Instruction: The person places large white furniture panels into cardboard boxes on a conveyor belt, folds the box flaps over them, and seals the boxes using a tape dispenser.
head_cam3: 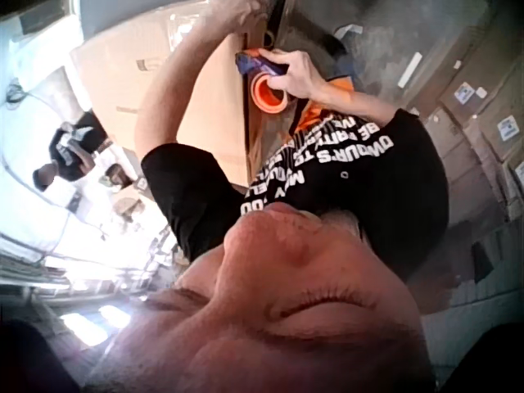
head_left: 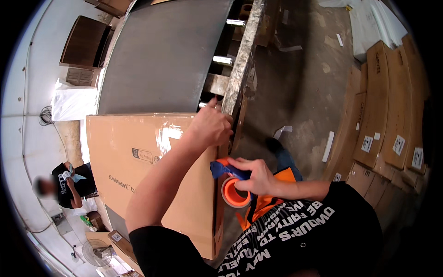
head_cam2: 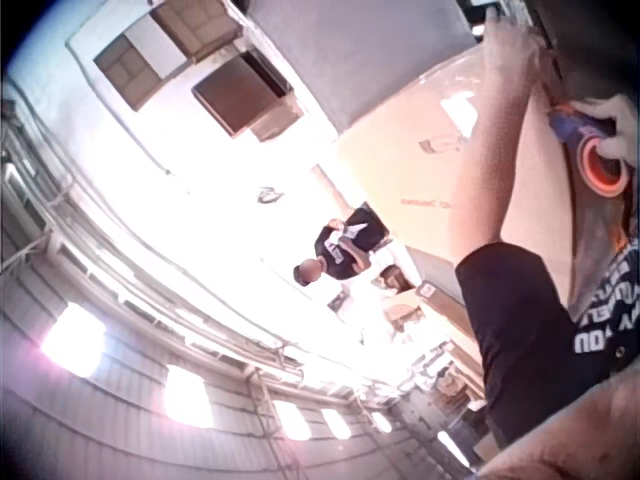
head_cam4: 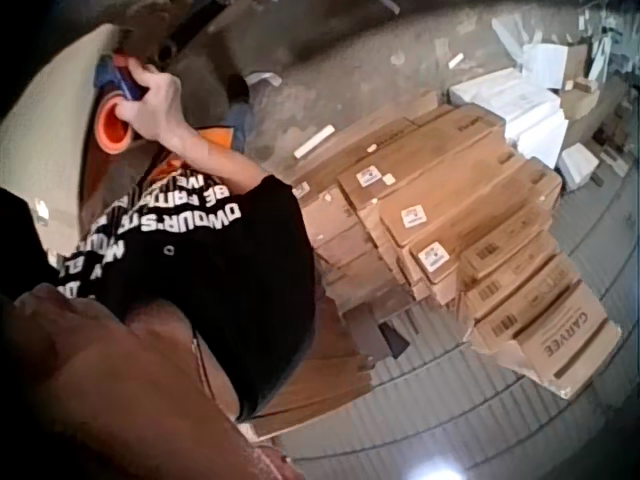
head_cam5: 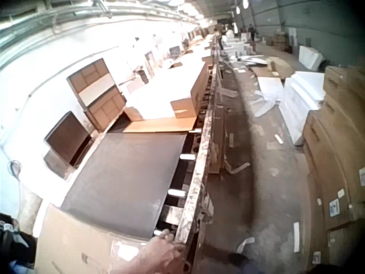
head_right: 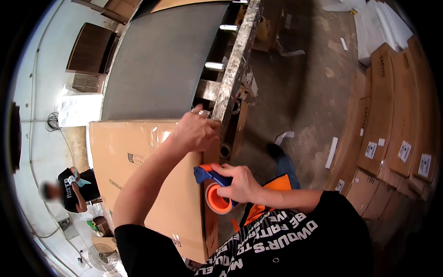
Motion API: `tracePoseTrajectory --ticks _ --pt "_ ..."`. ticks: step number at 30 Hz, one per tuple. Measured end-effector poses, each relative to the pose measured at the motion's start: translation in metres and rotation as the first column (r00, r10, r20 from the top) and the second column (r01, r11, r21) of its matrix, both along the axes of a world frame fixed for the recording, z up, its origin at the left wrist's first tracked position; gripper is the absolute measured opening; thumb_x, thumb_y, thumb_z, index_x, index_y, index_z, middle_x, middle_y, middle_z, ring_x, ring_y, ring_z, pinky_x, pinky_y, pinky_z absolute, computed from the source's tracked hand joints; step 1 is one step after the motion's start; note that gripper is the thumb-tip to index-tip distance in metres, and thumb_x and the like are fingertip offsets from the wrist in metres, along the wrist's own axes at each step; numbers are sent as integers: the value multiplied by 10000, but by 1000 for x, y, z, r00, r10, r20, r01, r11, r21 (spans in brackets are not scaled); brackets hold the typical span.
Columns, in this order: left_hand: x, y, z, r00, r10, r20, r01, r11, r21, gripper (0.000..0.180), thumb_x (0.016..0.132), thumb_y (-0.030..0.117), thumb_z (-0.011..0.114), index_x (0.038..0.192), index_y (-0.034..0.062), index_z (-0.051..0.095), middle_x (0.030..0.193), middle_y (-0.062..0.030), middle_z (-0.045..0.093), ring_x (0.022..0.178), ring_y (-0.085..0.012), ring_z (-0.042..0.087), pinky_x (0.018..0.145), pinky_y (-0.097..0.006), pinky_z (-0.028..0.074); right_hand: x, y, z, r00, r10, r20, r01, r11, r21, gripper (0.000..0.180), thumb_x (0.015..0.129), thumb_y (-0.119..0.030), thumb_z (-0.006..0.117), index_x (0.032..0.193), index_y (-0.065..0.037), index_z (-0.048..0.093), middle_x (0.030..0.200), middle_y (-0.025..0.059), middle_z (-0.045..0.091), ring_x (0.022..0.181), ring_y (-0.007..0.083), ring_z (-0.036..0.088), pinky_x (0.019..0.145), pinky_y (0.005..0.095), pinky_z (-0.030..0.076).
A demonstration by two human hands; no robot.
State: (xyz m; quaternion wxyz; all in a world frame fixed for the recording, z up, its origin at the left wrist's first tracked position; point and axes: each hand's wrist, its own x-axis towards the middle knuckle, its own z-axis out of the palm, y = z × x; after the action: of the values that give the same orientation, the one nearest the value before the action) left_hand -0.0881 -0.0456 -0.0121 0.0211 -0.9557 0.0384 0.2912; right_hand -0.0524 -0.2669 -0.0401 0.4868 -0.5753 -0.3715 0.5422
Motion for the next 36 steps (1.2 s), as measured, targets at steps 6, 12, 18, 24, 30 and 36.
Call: tracePoseTrajectory --ticks 6,12,18,24,30,36 --pt "-51 -40 14 944 -303 133 274 941 196 281 910 358 539 929 168 746 1029 86 702 1400 -242 350 1221 -444 113 -66 -40 0 985 -133 106 124 989 82 669 668 -171 690 1268 84 543 1006 220 641 793 274 674 774 286 514" --pt "-180 -122 25 941 -314 123 288 939 188 339 956 358 473 1007 163 746 1136 96 683 1422 -239 311 1229 -444 93 -209 -136 -21 963 -225 147 190 957 217 660 662 -163 706 1259 77 560 1007 245 632 774 272 667 782 284 516" --pt "-320 -208 22 927 -335 168 321 941 103 372 975 365 435 1046 157 735 1158 74 675 1439 -248 280 1225 -454 83 -346 -237 -16 971 -206 120 195 976 101 669 685 -88 716 1299 94 524 1228 223 620 1120 159 592 956 253 449" --pt "-412 -262 4 907 -345 241 369 928 -58 388 952 410 475 1046 134 731 1157 33 677 1440 -283 278 1213 -486 103 -457 -314 -35 970 -105 220 104 994 15 719 671 -293 714 1315 -16 559 1155 283 615 980 399 656 873 379 526" --pt "-445 -292 16 894 -349 282 380 922 -65 388 792 428 678 1010 111 730 1209 15 646 1423 -369 282 1206 -498 144 -502 -213 -37 905 38 425 18 992 -127 571 706 -264 672 1251 -104 613 1061 214 638 834 345 683 795 419 543" --pt "-485 -287 -6 910 -124 395 143 990 -20 1138 600 390 841 1455 -72 249 1537 -311 157 1421 -488 195 1176 -561 157 -478 -256 -66 920 233 316 -219 973 -79 656 640 -319 703 1288 -246 628 1110 99 685 913 279 683 878 340 524"
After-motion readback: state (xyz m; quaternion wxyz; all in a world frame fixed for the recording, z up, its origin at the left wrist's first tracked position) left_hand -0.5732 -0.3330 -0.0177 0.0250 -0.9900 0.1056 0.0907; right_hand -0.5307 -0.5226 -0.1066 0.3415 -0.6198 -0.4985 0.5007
